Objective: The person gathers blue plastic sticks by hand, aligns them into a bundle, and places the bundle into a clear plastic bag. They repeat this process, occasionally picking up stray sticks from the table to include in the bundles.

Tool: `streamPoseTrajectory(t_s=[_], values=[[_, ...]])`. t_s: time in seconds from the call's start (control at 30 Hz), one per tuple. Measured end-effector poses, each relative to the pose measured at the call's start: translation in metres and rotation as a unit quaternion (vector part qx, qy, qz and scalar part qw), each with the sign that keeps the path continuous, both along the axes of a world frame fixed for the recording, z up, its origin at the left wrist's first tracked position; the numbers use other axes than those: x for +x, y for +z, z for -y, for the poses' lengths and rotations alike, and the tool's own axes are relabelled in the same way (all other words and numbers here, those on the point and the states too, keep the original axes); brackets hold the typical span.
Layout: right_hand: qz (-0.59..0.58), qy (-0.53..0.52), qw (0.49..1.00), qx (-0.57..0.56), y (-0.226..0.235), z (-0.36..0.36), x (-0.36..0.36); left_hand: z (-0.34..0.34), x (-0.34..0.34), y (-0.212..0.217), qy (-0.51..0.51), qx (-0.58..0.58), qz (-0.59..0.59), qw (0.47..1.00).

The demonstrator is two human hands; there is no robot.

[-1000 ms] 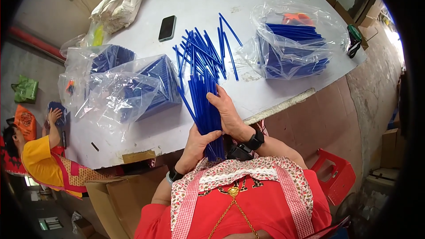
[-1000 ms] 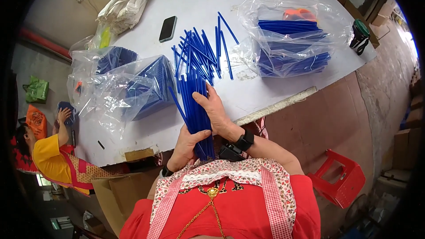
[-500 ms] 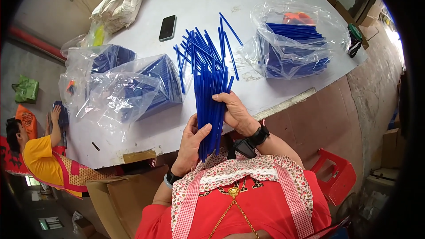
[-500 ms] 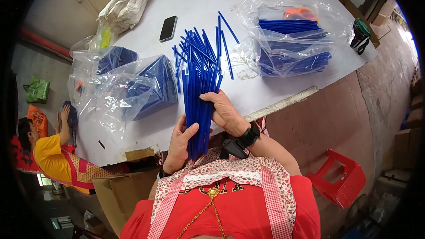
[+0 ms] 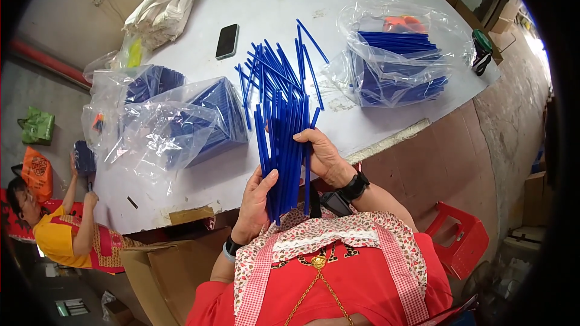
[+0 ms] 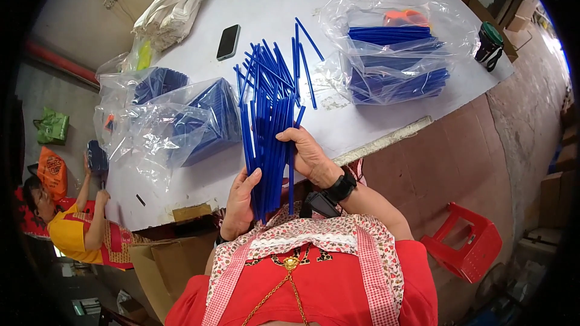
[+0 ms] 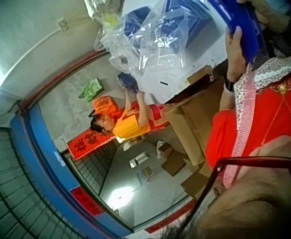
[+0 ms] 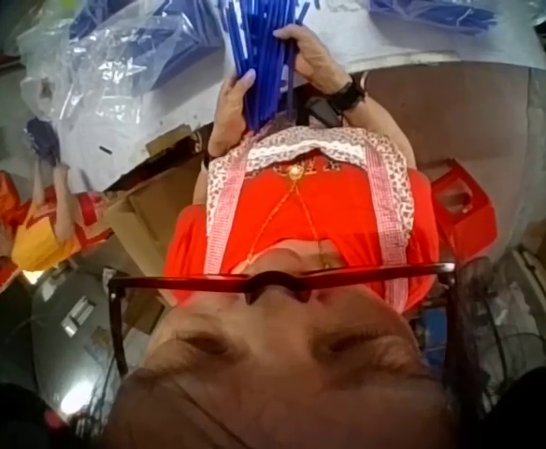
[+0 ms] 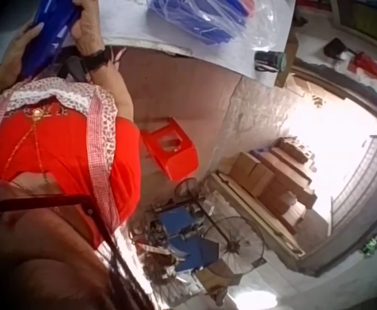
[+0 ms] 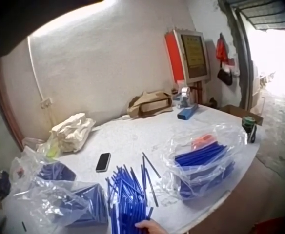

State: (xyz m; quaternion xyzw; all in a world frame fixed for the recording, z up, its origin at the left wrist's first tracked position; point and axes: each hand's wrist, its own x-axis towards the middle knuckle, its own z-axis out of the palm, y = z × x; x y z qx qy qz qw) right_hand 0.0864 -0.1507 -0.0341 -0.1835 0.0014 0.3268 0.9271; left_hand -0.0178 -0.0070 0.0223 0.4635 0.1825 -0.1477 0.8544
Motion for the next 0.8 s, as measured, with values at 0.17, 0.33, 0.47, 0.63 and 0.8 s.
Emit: streamPoseTrajectory(t_s=[0.17, 0.33, 0.47, 0.63, 0.8], values=[[-0.036, 0.013, 0.999, -0.005, 0.003, 0.004, -0.001, 0.0, -0.001, 0.001, 0.02, -0.008, -0.014, 1.0], [0.024, -0.02, 0.999, -0.021, 0.021, -0.007, -0.006, 0.007, 0.002, 0.01, -0.05, 0.055, 0.005, 0.997], [0.084, -0.125, 0.97, -0.193, 0.031, -0.023, -0.012, 0.01, 0.008, -0.01, -0.101, 0.07, -0.01, 0.992], [0.14, -0.216, 0.911, -0.323, 0.018, -0.033, -0.018, 0.003, 0.024, -0.036, -0.082, 0.4, 0.155, 0.9], [0.061, -0.099, 0.98, -0.16, 0.018, -0.023, -0.005, 0.01, 0.017, -0.022, -0.082, 0.469, 0.17, 0.863]])
